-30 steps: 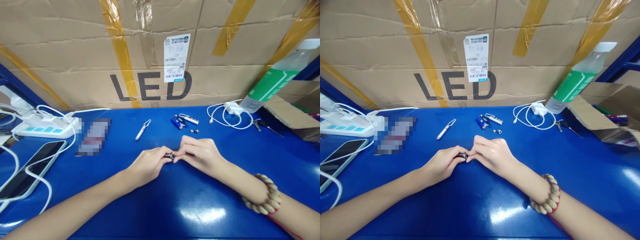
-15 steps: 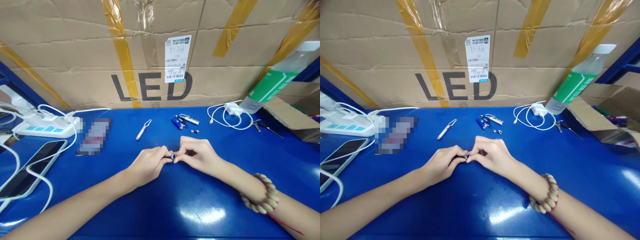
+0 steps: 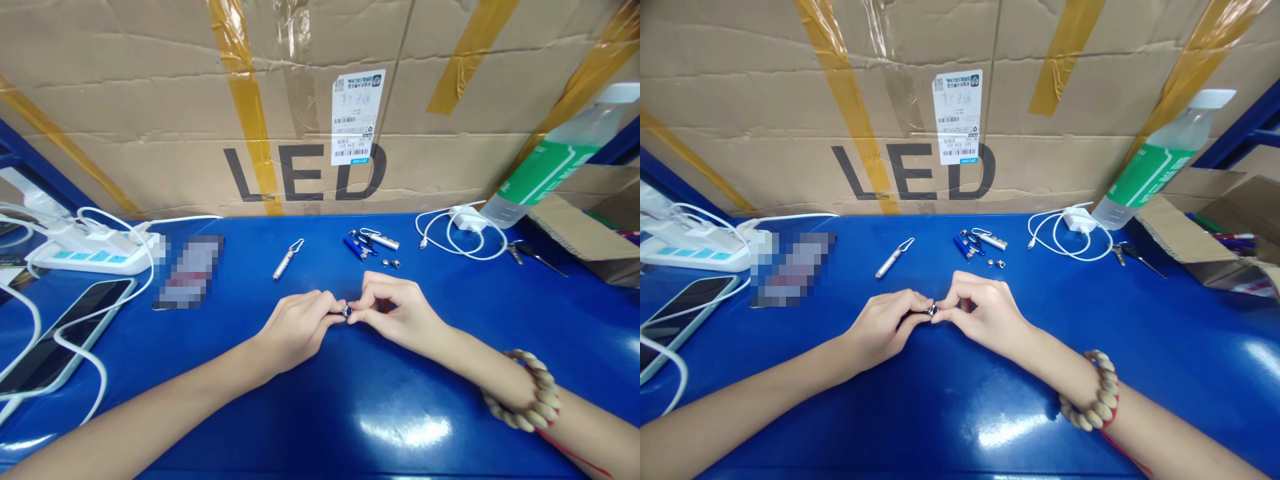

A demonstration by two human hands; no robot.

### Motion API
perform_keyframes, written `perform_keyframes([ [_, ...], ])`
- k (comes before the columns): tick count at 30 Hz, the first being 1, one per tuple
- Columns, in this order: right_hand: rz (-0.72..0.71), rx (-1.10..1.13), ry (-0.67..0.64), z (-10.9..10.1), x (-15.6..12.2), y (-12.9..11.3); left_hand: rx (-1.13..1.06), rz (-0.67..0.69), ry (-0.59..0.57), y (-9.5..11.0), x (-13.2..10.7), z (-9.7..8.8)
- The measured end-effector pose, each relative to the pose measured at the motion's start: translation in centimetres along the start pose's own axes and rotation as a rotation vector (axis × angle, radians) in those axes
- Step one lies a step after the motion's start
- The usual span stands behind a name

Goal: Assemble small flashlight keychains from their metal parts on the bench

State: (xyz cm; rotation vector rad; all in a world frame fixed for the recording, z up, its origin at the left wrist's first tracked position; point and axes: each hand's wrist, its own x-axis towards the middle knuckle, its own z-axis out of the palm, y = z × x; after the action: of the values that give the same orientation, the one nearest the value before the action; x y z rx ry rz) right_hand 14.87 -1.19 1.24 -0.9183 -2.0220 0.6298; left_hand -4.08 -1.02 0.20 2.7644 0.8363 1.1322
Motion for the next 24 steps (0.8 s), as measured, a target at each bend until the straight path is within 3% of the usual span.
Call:
perform_keyframes([
  [7,0.137,0.076,0.019,0.3,0.1,-0.3,-0.002,0.019,0.060,0.0,-0.1,0.2],
  [11,0.154,0.108,0.051,0.2,0.3,-0.7,-0.111,-0.096,0.003,0.2,0.0,0.0],
  [16,0.076,0.054,0.081,-0.2,0.4,-0.8,-0.114,-0.238,-0.161,0.7,0.4,-0.4],
  [24,-0.015,0.005,0.044,-0.7,0.6,-0.5,-0.151,-0.217,-0.197,0.3,0.4,-0.4],
])
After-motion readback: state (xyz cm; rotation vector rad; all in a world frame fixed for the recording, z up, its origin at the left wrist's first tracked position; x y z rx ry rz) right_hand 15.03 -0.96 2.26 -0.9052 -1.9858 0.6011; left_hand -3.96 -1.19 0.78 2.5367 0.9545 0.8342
